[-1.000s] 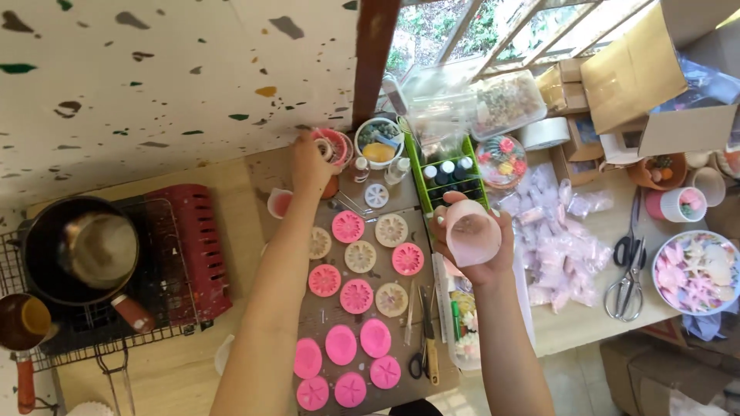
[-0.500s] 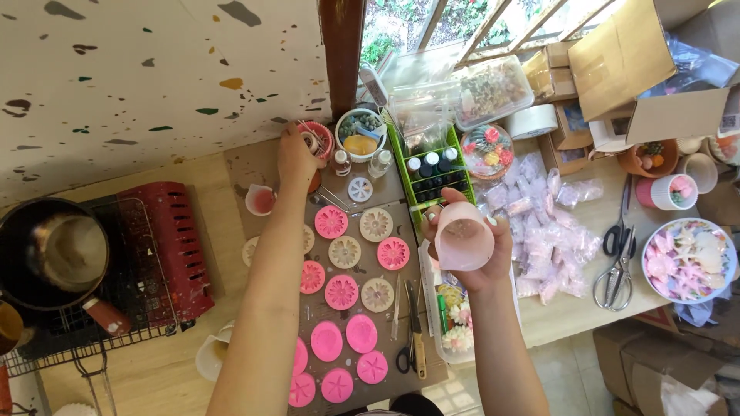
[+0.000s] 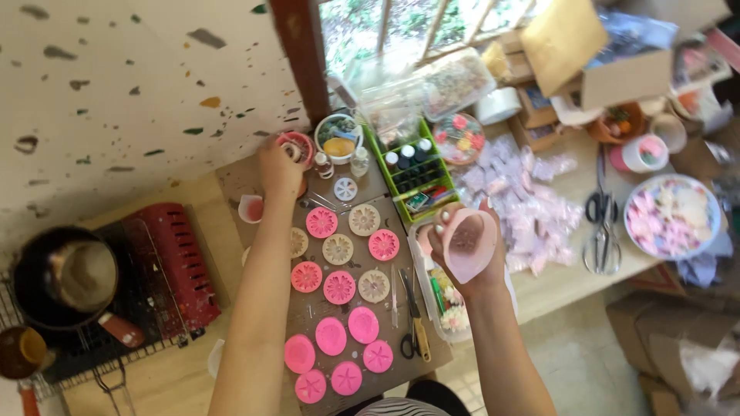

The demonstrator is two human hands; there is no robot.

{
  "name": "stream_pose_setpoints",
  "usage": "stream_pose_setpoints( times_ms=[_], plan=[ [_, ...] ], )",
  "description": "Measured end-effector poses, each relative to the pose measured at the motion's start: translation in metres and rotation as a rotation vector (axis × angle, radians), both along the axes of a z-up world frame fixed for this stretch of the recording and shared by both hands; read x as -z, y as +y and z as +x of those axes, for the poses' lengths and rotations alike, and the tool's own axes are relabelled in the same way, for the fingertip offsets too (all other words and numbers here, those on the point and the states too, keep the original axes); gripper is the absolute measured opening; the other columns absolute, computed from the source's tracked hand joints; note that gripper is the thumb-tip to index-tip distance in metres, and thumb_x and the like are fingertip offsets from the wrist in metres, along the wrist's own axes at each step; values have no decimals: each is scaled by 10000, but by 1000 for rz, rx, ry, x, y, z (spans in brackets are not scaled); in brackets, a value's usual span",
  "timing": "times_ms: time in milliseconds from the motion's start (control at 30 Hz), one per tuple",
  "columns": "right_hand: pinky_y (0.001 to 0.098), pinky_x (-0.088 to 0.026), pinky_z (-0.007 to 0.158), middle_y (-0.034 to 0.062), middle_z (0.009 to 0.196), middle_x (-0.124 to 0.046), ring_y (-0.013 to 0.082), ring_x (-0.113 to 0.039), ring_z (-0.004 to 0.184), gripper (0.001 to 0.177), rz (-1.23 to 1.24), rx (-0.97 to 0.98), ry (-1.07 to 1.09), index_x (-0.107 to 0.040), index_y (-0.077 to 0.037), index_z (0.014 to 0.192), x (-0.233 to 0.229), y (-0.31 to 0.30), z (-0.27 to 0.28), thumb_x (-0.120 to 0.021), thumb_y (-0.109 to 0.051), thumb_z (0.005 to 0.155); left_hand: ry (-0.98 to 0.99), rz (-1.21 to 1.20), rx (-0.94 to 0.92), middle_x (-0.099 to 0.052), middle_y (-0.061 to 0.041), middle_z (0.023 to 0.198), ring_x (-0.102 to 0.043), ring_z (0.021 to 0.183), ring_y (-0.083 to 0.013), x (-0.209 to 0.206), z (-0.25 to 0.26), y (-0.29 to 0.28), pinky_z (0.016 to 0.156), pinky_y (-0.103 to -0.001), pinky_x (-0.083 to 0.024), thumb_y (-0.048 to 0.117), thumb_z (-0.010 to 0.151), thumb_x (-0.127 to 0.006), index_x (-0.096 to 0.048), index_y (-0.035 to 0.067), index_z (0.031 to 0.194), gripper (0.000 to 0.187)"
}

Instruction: Pouring melted wax into decorative molds and adjusting details with tools.

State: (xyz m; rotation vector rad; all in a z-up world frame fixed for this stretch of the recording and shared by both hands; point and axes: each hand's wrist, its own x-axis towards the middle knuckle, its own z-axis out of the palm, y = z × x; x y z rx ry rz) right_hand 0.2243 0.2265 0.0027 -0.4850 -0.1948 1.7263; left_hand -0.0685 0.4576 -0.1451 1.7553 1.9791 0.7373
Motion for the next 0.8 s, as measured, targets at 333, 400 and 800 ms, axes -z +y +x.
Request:
stream_pose_setpoints(
  times_ms=[333,400,800],
  plan=[
    [293,-310,405,41,686,-473,169,-414,519,331,63,265,-186,-483,-114,811,33,-138,49,-550,-344,1039,-604,59,676,-660,-117,1267,-642,1193,-266,-218,118,-232,1007,-382,-501,185,693,-879,-610,38,1278,660],
    [292,-296,391,32,677,-462,164,-404,515,304,75,294,-247,-472,-124,801,43,-165,66,-577,-289,1034,-627,-15,1006,-569,-128,1418,-520,1354,-300,-236,158,-288,1126,-421,-407,269,583,-953,-542,29,1362,914],
    [345,-584,844,74,1086,-717,190,-697,1000,573,-373,540,-47,-657,-64,1134,-15,-403,225,-445,-562,948,-729,399,1092,-694,-39,1238,-636,1283,-315,-214,425,-548,1168,-466,-471,277,646,-982,-658,114,1190,654]
  ],
)
